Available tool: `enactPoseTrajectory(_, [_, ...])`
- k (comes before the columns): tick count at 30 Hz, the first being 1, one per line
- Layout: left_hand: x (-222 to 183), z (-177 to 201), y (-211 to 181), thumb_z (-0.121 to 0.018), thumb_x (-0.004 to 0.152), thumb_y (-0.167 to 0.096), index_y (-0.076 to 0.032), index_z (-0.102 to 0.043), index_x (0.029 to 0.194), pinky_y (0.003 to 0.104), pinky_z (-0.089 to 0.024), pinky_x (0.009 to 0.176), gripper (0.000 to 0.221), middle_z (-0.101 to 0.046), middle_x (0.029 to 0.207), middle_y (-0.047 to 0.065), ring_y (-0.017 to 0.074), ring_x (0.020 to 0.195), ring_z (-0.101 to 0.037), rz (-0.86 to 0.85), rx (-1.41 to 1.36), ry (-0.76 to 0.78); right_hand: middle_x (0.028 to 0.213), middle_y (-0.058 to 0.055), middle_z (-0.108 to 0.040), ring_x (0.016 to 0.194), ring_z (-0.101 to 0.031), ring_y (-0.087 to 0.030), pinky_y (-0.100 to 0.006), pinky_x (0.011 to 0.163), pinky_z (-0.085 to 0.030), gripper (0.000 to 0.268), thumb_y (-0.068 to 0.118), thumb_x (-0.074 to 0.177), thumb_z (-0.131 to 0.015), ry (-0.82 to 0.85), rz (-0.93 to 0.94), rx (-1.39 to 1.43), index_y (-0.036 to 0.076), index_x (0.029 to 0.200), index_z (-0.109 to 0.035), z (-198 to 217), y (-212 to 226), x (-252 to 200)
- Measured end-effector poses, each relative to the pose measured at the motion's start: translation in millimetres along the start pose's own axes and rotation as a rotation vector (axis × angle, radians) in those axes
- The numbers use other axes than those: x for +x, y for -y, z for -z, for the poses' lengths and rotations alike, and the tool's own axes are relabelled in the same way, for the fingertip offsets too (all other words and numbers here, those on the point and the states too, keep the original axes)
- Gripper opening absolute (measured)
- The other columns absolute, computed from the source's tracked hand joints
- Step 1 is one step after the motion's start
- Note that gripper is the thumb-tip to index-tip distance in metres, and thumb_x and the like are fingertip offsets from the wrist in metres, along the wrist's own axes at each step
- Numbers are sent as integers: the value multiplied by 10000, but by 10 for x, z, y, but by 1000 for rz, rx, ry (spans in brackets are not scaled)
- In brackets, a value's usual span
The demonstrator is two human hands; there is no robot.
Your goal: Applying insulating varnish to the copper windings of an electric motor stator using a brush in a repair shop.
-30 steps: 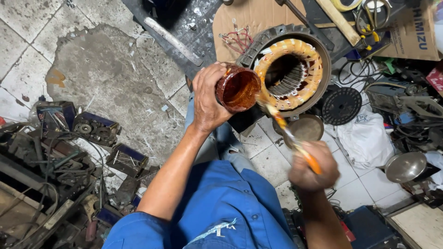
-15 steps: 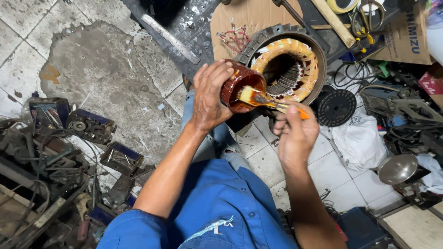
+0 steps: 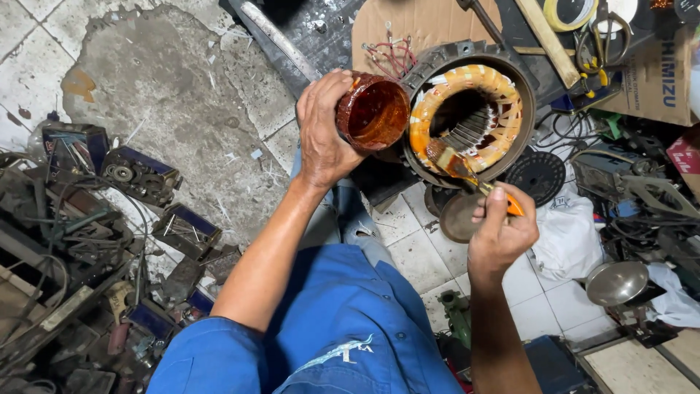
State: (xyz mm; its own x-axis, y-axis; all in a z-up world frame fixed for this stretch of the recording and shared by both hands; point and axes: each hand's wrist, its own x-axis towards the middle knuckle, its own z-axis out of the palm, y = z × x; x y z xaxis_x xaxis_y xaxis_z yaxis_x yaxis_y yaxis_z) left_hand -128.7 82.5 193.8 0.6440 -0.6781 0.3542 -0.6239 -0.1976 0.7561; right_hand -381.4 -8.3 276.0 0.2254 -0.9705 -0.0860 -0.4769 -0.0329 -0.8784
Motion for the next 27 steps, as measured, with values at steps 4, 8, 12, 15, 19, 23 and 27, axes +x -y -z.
enactPoseTrajectory(4, [11,41,-24,-929,862,-455,-109,-462,1406,554,-349,1235,796,-589,1437,120,327,1408,-563,20,-6,18,839,-148,-673,671,-644,-163,-245,598,-575,173,106,1116,-611,-73,154,-45,-42,1196,-652,-122,-22,61])
enactPoseTrajectory(8, [-3,40,-31,-925,861,-460,-105,-463,1404,551,-342,1232,797,-589,1433,124,336,1410,-558,21,-6,19,886,-137,-707,621,-631,-158,-253,485,-498,213,154,1114,-584,0,347,-81,-27,1213,-641,-341,61,254])
enactPoseTrajectory(12, [33,-22,-5,-960,750,-515,-101,-549,1339,549,-339,1180,829,-630,1363,97,335,1328,-579,32,-127,-73,896,-205,-713,768,-676,-274,-403,735,-574,143,97,1077,-644,-8,424,-139,-13,1116,-728,-401,66,420])
enactPoseTrajectory(15, [49,-31,-26,-954,762,-502,-97,-556,1341,549,-345,1181,811,-632,1362,100,342,1329,-582,23,-134,-82,907,-209,-704,778,-665,-263,-395,759,-588,160,74,1089,-618,4,502,-118,-47,1142,-708,-482,203,538])
enactPoseTrajectory(19, [70,-40,-29,-976,739,-482,-106,-549,1354,565,-337,1182,838,-624,1368,101,341,1336,-570,47,-133,-81,904,-230,-706,800,-689,-338,-456,805,-590,192,88,1121,-574,62,572,-217,-62,1150,-690,-481,284,669])
enactPoseTrajectory(23, [86,-30,-29,-974,741,-473,-113,-560,1343,550,-337,1186,814,-631,1362,88,331,1335,-576,49,-128,-88,922,-209,-717,839,-707,-340,-448,796,-581,176,110,1130,-607,42,602,-266,-40,1127,-699,-441,389,767])
enactPoseTrajectory(27, [103,-28,-19,-965,753,-468,-114,-561,1347,550,-333,1188,800,-631,1367,87,331,1338,-574,54,-137,-87,929,-183,-735,862,-736,-356,-438,774,-576,174,152,1133,-639,30,628,-335,-1,1107,-717,-424,443,886])
